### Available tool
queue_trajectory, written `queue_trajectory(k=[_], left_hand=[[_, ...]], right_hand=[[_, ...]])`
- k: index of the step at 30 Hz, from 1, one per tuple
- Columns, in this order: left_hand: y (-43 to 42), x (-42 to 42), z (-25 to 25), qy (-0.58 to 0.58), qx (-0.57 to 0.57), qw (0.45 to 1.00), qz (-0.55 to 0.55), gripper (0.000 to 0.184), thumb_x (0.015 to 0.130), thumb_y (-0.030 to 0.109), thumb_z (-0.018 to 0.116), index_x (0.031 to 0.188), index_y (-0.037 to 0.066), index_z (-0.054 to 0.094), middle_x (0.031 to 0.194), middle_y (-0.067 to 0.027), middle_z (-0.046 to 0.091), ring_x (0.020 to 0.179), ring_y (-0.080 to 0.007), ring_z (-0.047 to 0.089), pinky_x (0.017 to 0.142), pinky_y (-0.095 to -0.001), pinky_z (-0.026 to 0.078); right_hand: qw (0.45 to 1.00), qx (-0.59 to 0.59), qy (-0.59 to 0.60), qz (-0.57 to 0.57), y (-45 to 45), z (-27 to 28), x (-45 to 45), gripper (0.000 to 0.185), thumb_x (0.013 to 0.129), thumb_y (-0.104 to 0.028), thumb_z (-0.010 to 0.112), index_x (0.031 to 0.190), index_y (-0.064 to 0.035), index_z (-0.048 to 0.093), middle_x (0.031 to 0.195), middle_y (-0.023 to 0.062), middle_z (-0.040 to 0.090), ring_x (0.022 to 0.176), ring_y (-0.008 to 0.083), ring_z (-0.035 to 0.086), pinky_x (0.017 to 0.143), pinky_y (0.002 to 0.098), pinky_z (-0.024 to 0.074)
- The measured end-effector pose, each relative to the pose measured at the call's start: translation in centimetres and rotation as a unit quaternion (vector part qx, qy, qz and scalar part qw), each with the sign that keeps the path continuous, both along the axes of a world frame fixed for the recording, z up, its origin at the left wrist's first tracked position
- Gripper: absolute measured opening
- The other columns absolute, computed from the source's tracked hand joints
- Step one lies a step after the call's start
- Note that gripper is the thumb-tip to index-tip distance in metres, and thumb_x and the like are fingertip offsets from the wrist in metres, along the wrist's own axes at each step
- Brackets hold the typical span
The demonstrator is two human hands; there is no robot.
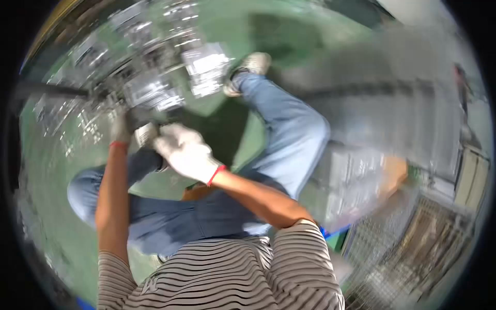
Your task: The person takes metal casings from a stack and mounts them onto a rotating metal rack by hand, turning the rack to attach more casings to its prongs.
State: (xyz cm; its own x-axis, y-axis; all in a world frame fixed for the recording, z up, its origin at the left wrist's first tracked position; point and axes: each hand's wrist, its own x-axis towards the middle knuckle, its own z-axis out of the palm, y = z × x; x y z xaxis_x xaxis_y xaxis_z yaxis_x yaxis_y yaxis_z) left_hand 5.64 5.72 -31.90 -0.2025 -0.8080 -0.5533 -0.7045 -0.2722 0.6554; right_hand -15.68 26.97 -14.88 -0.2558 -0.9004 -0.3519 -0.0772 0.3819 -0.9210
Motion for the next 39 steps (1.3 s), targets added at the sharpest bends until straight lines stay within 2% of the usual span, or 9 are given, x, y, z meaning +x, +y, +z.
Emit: queue_trajectory(k=[1,5,6,11,16,21,27,33,39], left_hand=[[0.3,0.4,-1.0,0.308,0.103,0.911,0.256,0.043,0.100,0.037,0.055,0.123,0.001,0.064,0.106,-0.0086,0.071,0.090,-0.0226,0.069,0.074,-0.0360,0.057],[-2.4,1.8,-4.1,0.296,0.134,0.918,0.229,0.044,0.098,0.039,0.055,0.116,0.002,0.070,0.106,-0.0093,0.072,0.090,-0.0211,0.070,0.075,-0.0345,0.057],[-1.8,1.4,-2.5,0.255,0.140,0.922,0.254,0.042,0.098,0.037,0.053,0.115,0.003,0.070,0.105,-0.0092,0.073,0.090,-0.0228,0.071,0.073,-0.0363,0.059],[0.1,-0.7,0.7,0.218,0.134,0.922,0.291,0.034,0.098,0.038,0.050,0.106,0.013,0.071,0.094,-0.0069,0.073,0.075,-0.0193,0.070,0.055,-0.0338,0.053],[0.3,1.4,-3.2,0.092,0.114,0.972,0.182,0.046,0.090,0.059,0.057,0.108,0.019,0.072,0.082,0.0006,0.069,0.049,-0.0139,0.040,0.045,-0.0337,0.029],[7.8,-3.8,5.0,0.120,0.023,0.978,0.170,0.047,0.085,0.034,0.068,0.113,-0.003,0.072,0.112,-0.0138,0.072,0.104,-0.0243,0.067,0.091,-0.0394,0.050],[13.5,-6.1,10.7,-0.008,-0.130,0.990,-0.052,0.061,0.085,0.039,0.068,0.130,-0.002,0.061,0.123,-0.0226,0.067,0.114,-0.0342,0.062,0.101,-0.0395,0.043],[12.1,-6.9,9.1,0.118,0.049,0.987,-0.093,0.076,0.088,0.049,0.071,0.133,-0.011,0.055,0.127,-0.0185,0.062,0.112,-0.0251,0.057,0.097,-0.0332,0.042],[10.9,-5.8,5.4,0.134,0.064,0.978,-0.147,0.058,0.095,0.036,0.058,0.145,0.006,0.052,0.109,-0.0083,0.064,0.083,-0.0145,0.054,0.066,-0.0282,0.040]], right_hand=[[0.998,-0.047,-0.001,-0.033,2.4,1.9,-1.6,0.041,0.091,-0.022,0.073,0.123,0.0004,0.064,0.112,0.0178,0.071,0.100,0.0243,0.070,0.089,0.0355,0.0545],[0.892,-0.137,0.377,-0.207,12.3,12.2,-9.7,0.038,0.083,-0.011,0.075,0.118,0.0004,0.065,0.108,0.0185,0.071,0.097,0.0346,0.071,0.089,0.0376,0.0550],[0.753,-0.164,0.600,-0.214,15.2,12.4,-12.8,0.034,0.085,-0.009,0.073,0.117,0.0014,0.066,0.104,0.0184,0.072,0.092,0.0301,0.071,0.086,0.0370,0.0550],[0.569,0.157,0.671,-0.448,32.1,8.8,-26.9,0.050,0.089,-0.033,0.070,0.120,0.0047,0.062,0.111,0.0235,0.069,0.096,0.0380,0.070,0.087,0.0433,0.0547],[0.613,0.408,0.475,-0.483,36.5,7.7,-28.3,0.064,0.077,-0.048,0.070,0.113,0.0044,0.062,0.114,0.0285,0.068,0.104,0.0437,0.067,0.091,0.0481,0.0527],[0.648,0.274,0.447,-0.552,37.2,7.9,-30.3,0.041,0.075,-0.031,0.069,0.099,0.0022,0.070,0.092,0.0268,0.072,0.090,0.0424,0.070,0.080,0.0442,0.0546],[0.568,0.264,0.536,-0.567,45.6,20.1,-24.9,0.027,0.072,-0.020,0.063,0.087,0.0008,0.072,0.078,0.0241,0.070,0.077,0.0394,0.070,0.070,0.0441,0.0529],[0.464,0.391,0.509,-0.611,64.4,32.0,-8.5,0.017,0.071,-0.010,0.058,0.077,0.0026,0.068,0.064,0.0134,0.064,0.057,0.0208,0.063,0.057,0.0365,0.0495],[0.474,0.350,0.369,-0.719,72.2,21.3,7.5,0.005,0.076,0.001,0.061,0.074,-0.0013,0.065,0.062,0.0061,0.060,0.050,0.0175,0.057,0.046,0.0351,0.0444]])
